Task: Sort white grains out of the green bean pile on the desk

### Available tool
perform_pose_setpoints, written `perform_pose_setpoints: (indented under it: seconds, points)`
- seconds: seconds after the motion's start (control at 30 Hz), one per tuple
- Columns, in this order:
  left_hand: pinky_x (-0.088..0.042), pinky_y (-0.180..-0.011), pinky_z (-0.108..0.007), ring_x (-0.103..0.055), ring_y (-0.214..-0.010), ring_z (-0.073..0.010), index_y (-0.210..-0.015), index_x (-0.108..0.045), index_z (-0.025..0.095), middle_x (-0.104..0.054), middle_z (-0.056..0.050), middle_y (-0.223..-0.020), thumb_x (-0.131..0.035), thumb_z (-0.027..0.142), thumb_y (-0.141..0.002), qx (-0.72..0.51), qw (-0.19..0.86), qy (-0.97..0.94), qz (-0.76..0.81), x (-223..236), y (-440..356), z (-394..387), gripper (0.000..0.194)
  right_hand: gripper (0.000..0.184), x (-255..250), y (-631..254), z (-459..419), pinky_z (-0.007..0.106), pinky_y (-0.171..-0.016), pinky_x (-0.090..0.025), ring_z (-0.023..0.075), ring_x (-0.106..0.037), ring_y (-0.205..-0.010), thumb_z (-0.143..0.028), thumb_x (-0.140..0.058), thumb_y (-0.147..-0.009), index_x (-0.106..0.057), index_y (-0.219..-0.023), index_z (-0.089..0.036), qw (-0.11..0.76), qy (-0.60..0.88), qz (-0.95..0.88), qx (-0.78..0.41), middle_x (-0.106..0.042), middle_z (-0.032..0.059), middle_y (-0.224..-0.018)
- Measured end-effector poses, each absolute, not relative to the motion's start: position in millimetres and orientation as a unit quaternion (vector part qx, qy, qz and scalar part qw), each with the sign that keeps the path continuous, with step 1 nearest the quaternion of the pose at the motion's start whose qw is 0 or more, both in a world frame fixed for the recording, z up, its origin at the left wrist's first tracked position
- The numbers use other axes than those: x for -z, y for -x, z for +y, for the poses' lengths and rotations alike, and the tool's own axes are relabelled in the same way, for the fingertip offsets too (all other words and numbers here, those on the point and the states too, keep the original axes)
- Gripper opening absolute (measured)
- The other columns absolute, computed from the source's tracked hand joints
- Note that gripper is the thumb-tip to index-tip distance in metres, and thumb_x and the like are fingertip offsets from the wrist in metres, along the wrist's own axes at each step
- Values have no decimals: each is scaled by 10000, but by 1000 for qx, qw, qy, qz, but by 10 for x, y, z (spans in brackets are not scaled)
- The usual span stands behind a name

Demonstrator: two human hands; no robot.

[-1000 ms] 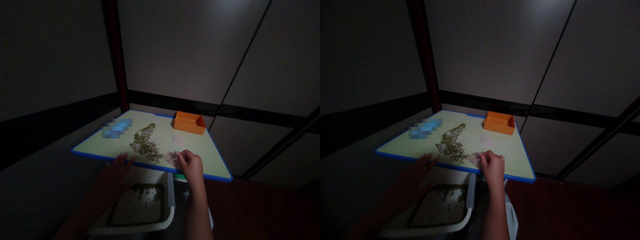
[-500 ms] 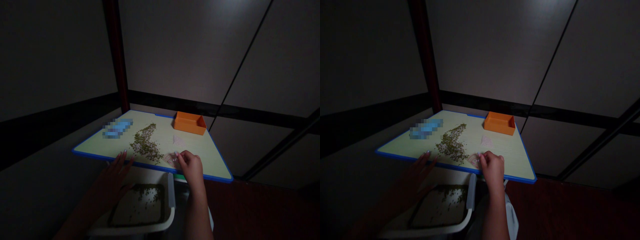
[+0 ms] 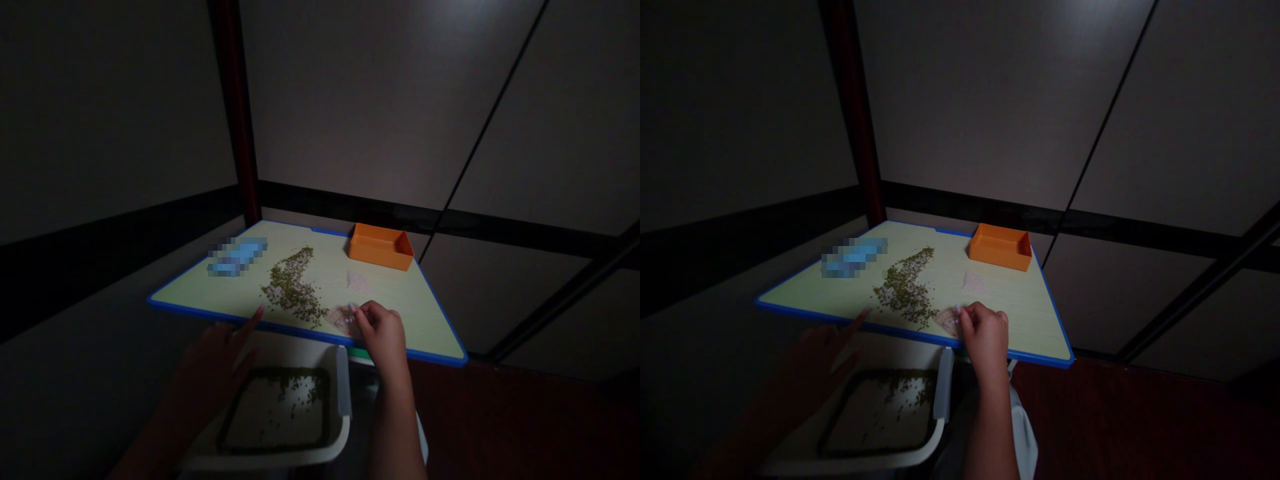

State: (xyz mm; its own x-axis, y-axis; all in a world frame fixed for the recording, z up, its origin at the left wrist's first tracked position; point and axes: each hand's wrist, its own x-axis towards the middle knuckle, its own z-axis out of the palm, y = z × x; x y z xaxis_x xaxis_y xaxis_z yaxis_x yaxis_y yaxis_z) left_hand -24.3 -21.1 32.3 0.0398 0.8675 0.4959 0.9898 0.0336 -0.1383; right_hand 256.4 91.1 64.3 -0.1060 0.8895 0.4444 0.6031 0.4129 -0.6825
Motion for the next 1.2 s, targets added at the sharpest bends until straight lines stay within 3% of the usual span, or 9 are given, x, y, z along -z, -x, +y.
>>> perform_pose_setpoints:
  seconds: [0.17, 0.83, 1.03, 1.2]
  points:
    - [-425, -718, -340, -541, -776, -201, -1377, -529, 272, -590, -65, -815, -394, 343, -932, 82, 221, 684, -690, -307, 260, -185, 471, 331, -631, -2569, 915, 245, -590, -282, 129, -502, -526, -434, -572, -888, -623, -667, -194, 429, 510, -726, -167, -627, -6, -575]
    - [-440, -781, -397, -574, -913, -265, -1445, -440, 249, -637, -101, -940, -412, 393, -923, 67, 185, 681, -706, -295, 235, -183, 543, 319, -621, -2590, 913, 254, -591, -275, 136, -483, -526, -433, -576, -875, -627, -664, -199, 437, 510, -722, -166, -586, -12, -542]
    - [-437, -768, -381, -576, -882, -241, -1502, -329, 246, -644, -91, -961, -355, 390, -945, 84, 160, 684, -707, -328, 231, -174, 576, 308, -621, -2590, 920, 253, -587, -273, 132, -472, -519, -419, -579, -870, -618, -656, -201, 436, 509, -724, -165, -593, -14, -545]
    - [-426, -751, -375, -577, -875, -243, -1463, -402, 306, -635, -89, -932, -393, 357, -933, 52, 179, 691, -698, -306, 237, -166, 533, 307, -618, -2582, 920, 252, -592, -283, 133, -493, -529, -413, -577, -876, -625, -658, -201, 425, 514, -726, -168, -617, -9, -565]
